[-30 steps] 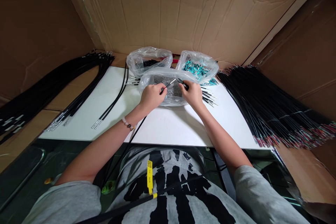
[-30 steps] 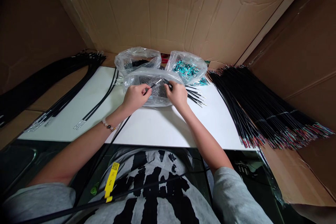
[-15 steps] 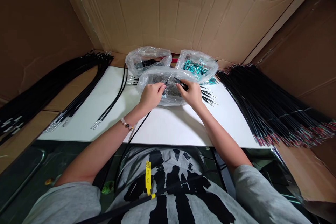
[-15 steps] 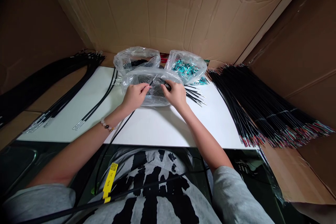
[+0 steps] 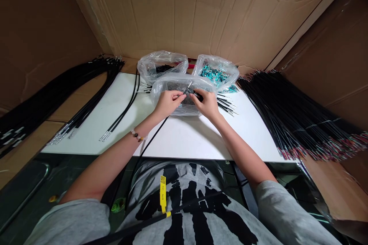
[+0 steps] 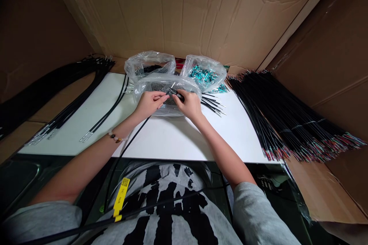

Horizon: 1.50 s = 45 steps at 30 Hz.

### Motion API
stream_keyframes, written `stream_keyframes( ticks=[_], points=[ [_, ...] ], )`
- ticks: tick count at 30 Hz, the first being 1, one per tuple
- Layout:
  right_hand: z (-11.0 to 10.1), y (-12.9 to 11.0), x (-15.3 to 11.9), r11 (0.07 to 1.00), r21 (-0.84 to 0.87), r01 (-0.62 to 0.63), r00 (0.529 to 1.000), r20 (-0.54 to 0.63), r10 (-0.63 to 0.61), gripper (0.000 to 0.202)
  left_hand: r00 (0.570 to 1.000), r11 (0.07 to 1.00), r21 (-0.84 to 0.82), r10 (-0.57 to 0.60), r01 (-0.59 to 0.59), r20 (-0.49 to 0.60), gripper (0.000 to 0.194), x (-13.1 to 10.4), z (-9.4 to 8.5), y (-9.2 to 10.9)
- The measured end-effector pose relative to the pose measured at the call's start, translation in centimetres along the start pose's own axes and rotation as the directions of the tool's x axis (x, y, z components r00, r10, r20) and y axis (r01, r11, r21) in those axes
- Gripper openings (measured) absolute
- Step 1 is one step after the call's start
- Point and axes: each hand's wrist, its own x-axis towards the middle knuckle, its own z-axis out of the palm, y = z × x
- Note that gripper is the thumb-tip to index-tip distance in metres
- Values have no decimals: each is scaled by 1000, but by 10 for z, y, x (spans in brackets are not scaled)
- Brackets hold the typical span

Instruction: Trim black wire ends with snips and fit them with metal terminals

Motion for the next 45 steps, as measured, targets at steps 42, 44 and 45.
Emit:
stream_keyframes(
  ticks=[42,44,45],
  points=[
    [-126,-19,149,795,52,604,760,-339,-555,15,991,998,-58,46,-38,128,32,140,-61,141],
    [-119,-12,162,813,24,582,763,-363,-535,13,985,995,-99,-2,19,172,33,152,-59,132],
    [-114,-8,168,820,12,572,765,-368,-529,12,982,992,-115,-21,43,188,35,157,-58,128]
  ],
)
